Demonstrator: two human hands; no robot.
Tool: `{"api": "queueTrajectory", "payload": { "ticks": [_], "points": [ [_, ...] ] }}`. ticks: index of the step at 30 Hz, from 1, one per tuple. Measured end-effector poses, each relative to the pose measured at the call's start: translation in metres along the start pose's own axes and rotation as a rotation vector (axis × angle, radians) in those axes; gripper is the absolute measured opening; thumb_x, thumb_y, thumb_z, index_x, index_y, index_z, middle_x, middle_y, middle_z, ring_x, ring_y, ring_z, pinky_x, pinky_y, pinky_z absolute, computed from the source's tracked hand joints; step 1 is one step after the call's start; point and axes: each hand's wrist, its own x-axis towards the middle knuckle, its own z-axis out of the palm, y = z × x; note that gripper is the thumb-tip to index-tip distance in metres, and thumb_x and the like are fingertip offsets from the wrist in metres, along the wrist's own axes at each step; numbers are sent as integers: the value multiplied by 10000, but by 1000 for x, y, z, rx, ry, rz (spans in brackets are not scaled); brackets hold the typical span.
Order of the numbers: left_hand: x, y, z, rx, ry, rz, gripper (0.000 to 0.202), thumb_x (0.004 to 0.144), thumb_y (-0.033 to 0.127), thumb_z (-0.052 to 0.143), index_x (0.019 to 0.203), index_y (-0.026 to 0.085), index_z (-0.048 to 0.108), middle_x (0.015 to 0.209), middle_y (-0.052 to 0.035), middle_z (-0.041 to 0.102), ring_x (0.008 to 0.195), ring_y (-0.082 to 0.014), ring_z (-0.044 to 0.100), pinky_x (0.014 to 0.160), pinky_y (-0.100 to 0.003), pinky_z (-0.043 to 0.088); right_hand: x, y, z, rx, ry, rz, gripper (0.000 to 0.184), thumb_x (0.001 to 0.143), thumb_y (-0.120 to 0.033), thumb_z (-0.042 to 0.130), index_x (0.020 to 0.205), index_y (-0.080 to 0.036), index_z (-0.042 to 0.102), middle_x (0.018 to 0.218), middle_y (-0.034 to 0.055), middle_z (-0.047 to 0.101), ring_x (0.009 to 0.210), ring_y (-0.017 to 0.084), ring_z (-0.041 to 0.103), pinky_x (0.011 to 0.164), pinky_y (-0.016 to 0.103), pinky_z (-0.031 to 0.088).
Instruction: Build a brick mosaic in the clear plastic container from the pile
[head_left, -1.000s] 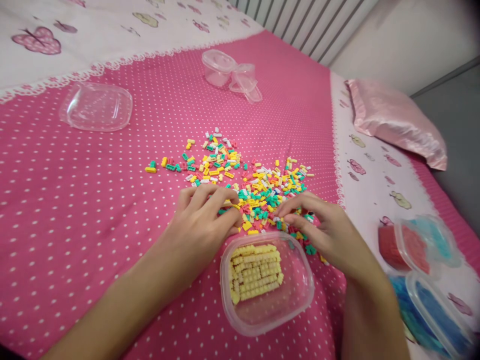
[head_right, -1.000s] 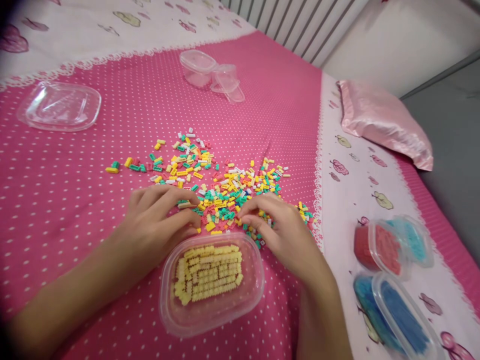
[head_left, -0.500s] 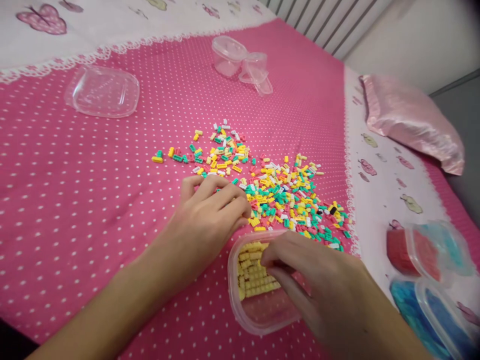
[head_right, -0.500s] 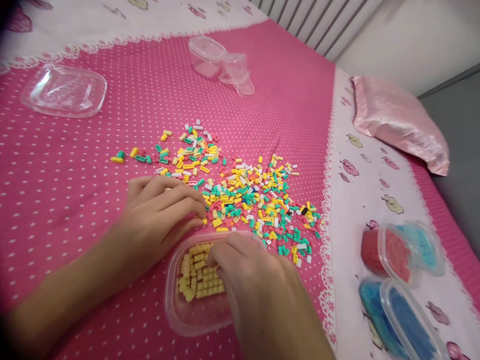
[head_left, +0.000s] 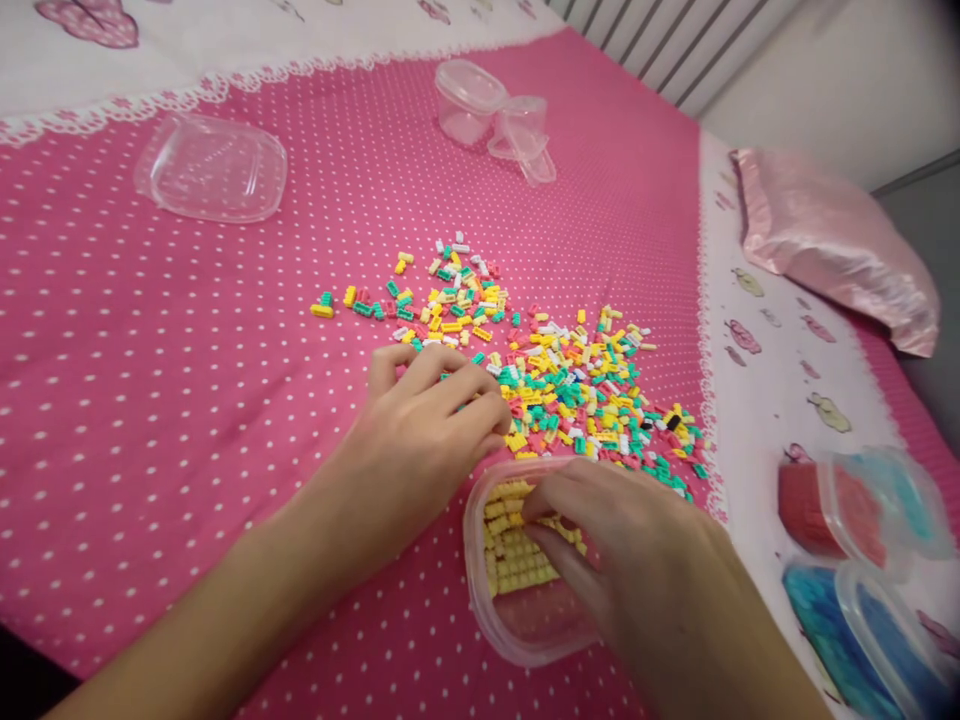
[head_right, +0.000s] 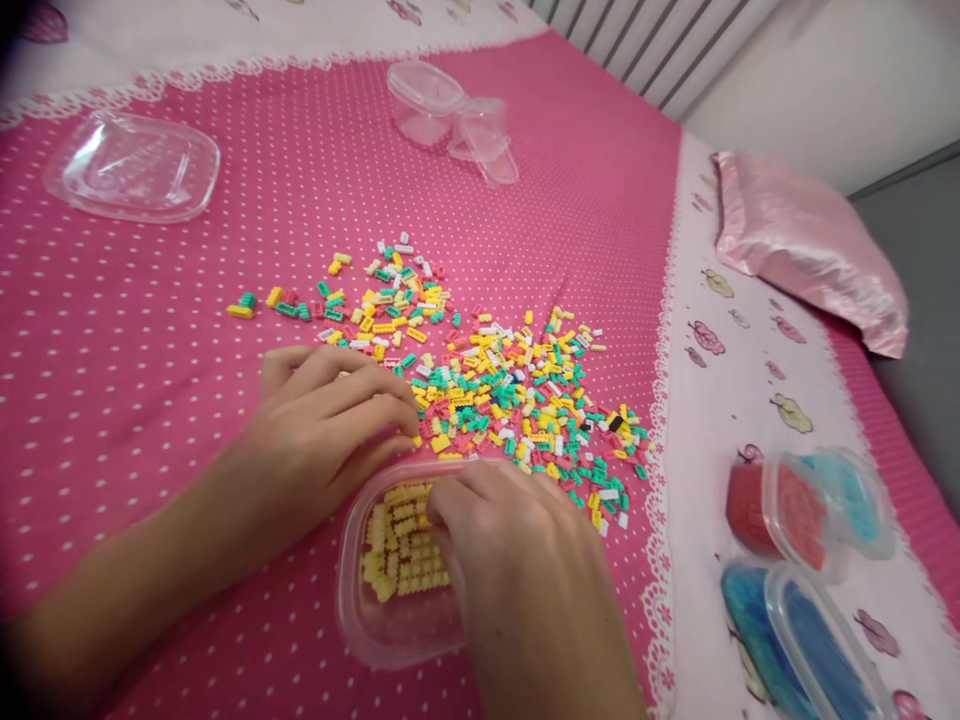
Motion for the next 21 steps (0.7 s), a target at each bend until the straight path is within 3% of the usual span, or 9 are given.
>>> {"api": "queueTrajectory", "payload": {
  "ticks": [12, 17, 21],
  "points": [
    [1, -2, 1, -44, 48, -9, 241, 1049, 312, 467, 908, 212, 634, 930, -2, 715, 968, -248, 559, 881, -426, 275, 6, -6, 3, -92, 55, 32, 256, 701, -41, 786, 718, -229, 612, 743, -27, 666, 688, 198, 607, 625, 323, 354],
    [1, -6, 4, -6, 145, 1, 302, 1062, 310, 387, 875, 267, 621, 806, 30, 705, 831, -222, 565, 829, -427, 266, 8, -4, -8, -22, -30, 13, 230, 756, -123, 801, 709, -218, 596, 741, -39, 668, 697, 172, 628, 594, 294, 364],
    [0, -5, 0, -49, 131, -38, 264, 1058, 405, 388, 943, 310, 606, 821, 41, 685, 865, -219, 542, 804, -401, 278, 4, -6, -14, 132, 124, 52, 142, 798, -179, 760, 839, -255, 647, 798, -50, 700, 728, 162, 651, 621, 277, 409]
  ]
}}
